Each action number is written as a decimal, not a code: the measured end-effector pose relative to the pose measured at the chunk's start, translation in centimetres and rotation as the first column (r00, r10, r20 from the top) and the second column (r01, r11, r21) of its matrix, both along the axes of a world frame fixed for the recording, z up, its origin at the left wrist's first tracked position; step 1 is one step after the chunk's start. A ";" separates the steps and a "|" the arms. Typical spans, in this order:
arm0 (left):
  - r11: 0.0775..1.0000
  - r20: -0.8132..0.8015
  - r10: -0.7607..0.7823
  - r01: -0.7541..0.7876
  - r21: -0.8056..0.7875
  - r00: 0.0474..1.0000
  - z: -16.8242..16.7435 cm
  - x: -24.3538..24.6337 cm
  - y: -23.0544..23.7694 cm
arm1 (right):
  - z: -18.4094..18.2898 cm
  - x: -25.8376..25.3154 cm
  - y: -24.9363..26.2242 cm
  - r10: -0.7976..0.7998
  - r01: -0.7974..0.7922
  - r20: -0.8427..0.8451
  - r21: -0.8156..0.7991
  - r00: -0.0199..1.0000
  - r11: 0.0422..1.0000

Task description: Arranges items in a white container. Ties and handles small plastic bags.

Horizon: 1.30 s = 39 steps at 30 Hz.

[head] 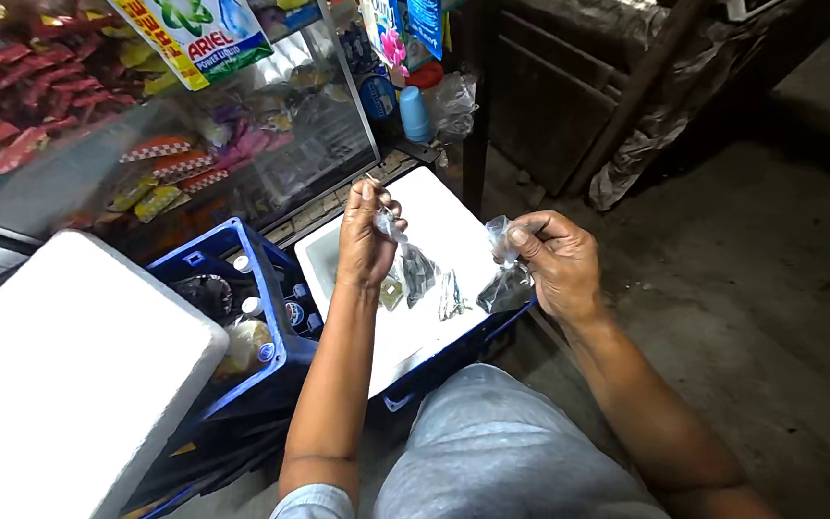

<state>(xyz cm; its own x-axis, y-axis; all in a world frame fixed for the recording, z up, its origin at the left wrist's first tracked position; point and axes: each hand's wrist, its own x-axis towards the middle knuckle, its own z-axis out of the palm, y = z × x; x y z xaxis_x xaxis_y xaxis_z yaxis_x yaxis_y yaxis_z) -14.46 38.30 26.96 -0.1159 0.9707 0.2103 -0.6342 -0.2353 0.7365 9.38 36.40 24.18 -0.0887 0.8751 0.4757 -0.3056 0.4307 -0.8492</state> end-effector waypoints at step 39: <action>0.781 -0.472 -0.060 -0.253 -0.570 0.879 -16.8 0.5 5.8 | -3.4 13.4 -3.7 -0.335 0.344 0.079 -0.173 0.939 0.923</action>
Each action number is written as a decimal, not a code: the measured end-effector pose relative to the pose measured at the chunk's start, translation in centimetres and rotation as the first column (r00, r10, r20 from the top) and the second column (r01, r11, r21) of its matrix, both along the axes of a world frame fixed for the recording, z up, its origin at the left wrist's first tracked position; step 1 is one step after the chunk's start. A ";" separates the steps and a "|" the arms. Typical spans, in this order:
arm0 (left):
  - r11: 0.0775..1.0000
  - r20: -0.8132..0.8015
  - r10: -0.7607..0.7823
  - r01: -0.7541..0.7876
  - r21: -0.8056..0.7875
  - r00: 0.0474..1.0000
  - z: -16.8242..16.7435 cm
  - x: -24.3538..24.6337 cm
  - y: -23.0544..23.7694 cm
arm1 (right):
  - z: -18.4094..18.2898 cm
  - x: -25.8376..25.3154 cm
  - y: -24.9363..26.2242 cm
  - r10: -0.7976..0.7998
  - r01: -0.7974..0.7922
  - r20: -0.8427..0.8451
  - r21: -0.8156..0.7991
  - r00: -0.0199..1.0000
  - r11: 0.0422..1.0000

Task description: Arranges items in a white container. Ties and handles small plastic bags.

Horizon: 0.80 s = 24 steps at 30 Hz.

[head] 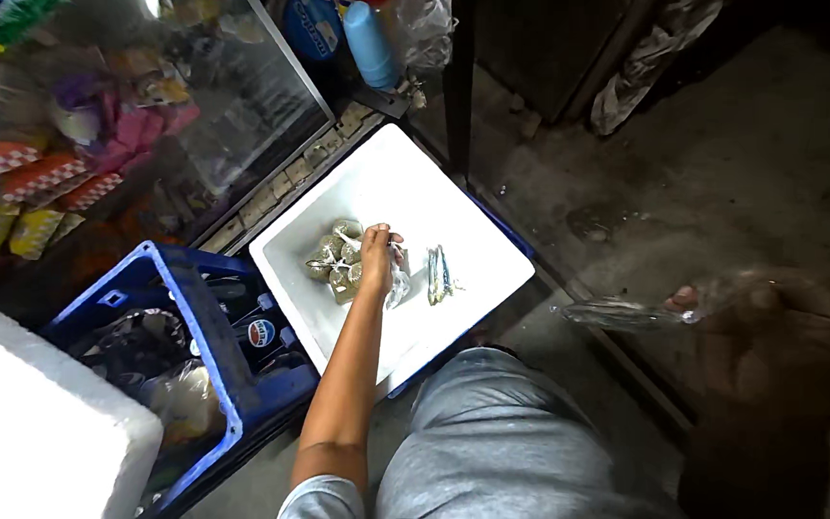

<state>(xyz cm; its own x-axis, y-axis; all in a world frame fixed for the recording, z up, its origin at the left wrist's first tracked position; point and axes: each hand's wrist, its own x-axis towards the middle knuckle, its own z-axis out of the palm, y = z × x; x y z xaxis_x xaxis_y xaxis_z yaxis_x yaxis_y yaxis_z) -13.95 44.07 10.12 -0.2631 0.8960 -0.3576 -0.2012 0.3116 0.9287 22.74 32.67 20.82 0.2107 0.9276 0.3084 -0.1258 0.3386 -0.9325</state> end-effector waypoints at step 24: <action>0.964 -0.080 0.138 -0.152 -0.217 0.987 -6.8 3.2 9.9 | -4.2 3.7 2.4 -0.136 0.125 -0.059 -0.156 0.989 0.980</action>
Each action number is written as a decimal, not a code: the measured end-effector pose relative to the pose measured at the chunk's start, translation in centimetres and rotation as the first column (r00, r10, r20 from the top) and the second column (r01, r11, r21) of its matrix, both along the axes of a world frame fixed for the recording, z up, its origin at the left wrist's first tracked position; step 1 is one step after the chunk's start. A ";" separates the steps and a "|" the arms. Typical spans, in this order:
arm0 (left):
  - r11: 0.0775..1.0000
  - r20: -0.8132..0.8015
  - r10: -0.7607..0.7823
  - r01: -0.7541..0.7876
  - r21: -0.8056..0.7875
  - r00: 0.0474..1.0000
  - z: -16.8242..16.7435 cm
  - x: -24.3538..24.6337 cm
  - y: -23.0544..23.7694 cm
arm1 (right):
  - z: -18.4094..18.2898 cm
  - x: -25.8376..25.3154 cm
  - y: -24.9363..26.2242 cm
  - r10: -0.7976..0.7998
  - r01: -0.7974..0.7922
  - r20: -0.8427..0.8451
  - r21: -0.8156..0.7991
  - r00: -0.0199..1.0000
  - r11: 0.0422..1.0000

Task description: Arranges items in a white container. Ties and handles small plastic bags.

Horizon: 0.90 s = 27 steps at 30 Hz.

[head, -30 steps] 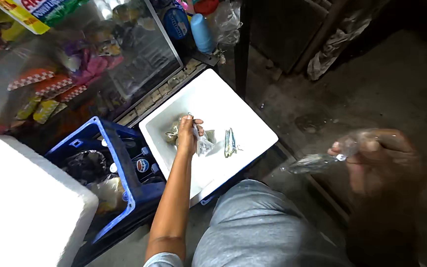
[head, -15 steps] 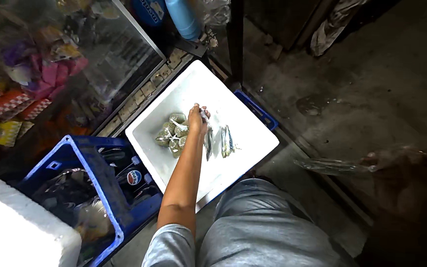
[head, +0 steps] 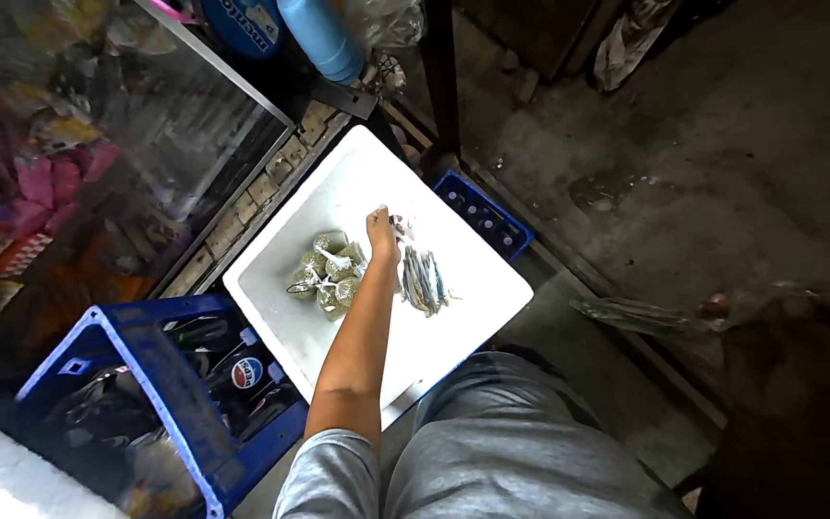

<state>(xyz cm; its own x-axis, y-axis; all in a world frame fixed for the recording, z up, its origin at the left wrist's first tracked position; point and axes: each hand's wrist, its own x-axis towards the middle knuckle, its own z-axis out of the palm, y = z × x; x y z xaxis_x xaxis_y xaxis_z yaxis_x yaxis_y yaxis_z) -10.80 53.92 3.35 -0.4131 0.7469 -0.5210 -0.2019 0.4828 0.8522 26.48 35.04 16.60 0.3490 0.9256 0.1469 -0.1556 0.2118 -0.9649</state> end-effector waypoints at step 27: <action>0.947 -0.057 -0.225 0.232 0.223 0.973 1.8 0.0 -5.9 | 2.9 -3.5 1.6 0.176 -0.184 0.099 0.079 0.979 0.980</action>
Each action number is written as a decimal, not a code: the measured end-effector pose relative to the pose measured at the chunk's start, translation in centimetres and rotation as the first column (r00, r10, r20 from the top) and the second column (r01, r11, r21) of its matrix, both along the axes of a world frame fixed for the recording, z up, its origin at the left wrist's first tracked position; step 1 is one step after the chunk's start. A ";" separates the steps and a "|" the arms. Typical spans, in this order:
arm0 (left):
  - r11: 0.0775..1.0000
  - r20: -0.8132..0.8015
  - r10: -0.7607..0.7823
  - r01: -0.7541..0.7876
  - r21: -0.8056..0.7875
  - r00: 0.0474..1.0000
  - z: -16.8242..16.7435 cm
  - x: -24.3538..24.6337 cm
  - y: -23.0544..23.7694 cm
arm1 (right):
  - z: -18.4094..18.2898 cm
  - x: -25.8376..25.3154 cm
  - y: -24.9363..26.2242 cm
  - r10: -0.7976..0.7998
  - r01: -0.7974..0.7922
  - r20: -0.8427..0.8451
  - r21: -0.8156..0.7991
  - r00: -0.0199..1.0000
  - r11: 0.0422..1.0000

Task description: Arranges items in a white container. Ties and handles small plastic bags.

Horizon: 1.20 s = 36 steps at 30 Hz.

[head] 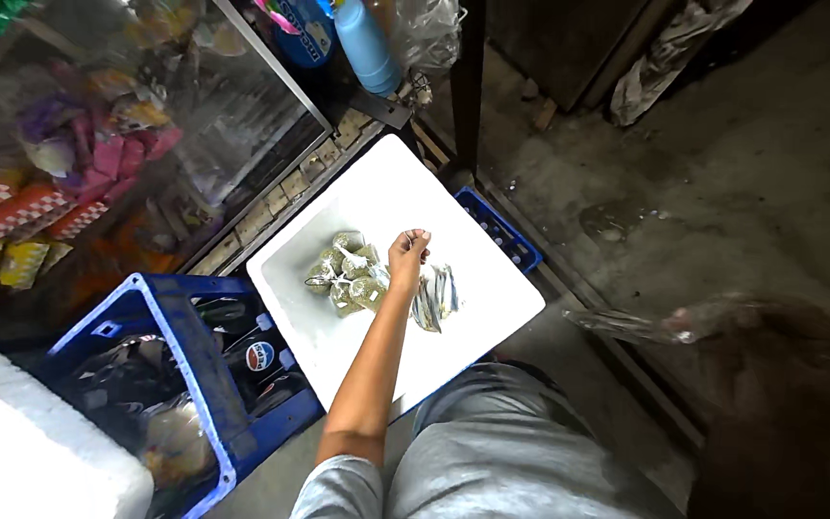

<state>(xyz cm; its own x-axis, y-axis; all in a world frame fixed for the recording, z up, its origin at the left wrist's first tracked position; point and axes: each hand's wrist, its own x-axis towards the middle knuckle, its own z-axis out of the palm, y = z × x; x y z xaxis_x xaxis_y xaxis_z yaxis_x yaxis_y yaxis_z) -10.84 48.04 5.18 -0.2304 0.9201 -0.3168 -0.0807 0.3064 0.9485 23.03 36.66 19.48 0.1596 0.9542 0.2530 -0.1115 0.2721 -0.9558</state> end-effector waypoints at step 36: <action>0.711 0.186 -0.182 -0.001 0.704 0.966 19.3 2.6 -14.1 | 5.4 -16.9 -1.0 0.069 -0.199 0.336 0.372 0.939 0.907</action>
<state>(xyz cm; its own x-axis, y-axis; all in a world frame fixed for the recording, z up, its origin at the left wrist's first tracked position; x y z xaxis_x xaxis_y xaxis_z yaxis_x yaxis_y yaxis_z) -8.23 33.94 24.52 -0.1410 0.9111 0.3873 -0.3252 -0.4122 0.8511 6.10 35.69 24.92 -0.1108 0.7707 0.6275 0.1074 0.6369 -0.7634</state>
